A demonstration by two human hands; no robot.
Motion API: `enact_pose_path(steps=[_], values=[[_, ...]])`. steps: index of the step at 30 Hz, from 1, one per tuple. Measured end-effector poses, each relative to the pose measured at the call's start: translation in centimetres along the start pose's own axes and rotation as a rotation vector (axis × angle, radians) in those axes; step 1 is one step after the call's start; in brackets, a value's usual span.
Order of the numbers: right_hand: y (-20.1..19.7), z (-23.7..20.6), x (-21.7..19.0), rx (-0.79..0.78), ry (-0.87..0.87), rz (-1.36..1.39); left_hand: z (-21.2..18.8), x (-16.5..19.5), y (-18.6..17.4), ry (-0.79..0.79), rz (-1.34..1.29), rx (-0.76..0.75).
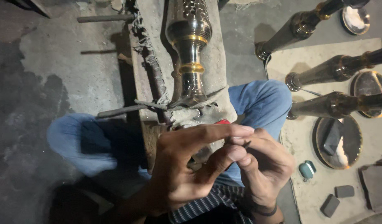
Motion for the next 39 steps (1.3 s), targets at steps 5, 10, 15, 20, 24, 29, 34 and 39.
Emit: enact_pose_path(steps=[5,10,15,20,24,29,34,39], values=[[-0.7,-0.8,-0.8,0.056,-0.029,-0.048,0.0,0.6,0.3,0.094,0.053,-0.021],[-0.8,-1.0,-1.5,0.067,-0.011,-0.108,-0.3,0.4,0.8,0.115,0.058,0.007],[-0.3,-0.5,-2.4,0.047,-0.026,-0.158,-0.6,0.1,1.2,0.100,0.068,0.039],[0.4,0.0,-2.8,0.059,-0.005,-0.191,-0.3,0.5,1.0,0.110,0.113,0.045],[0.5,0.0,-2.6,0.059,0.038,-0.222,0.5,0.6,1.4,0.127,0.189,0.097],[0.1,-0.6,-2.6,0.024,-0.064,-0.202,0.2,-0.9,1.1,0.016,0.055,0.046],[-0.8,-1.5,-2.2,0.072,-0.061,-0.174,-1.2,-1.8,1.2,0.010,0.012,-0.050],[-0.3,-1.6,-2.2,0.084,-0.057,-0.132,-1.2,-0.9,1.1,0.074,0.009,-0.057]])
Point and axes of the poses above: each hand's wrist, its own z-axis towards the middle knuckle, its own y-axis out of the palm, x = y × z, the point moved 5 cm from there along z, towards the middle knuckle, and after that the axes turned 10 degrees about -y, right-handed, at the moved point
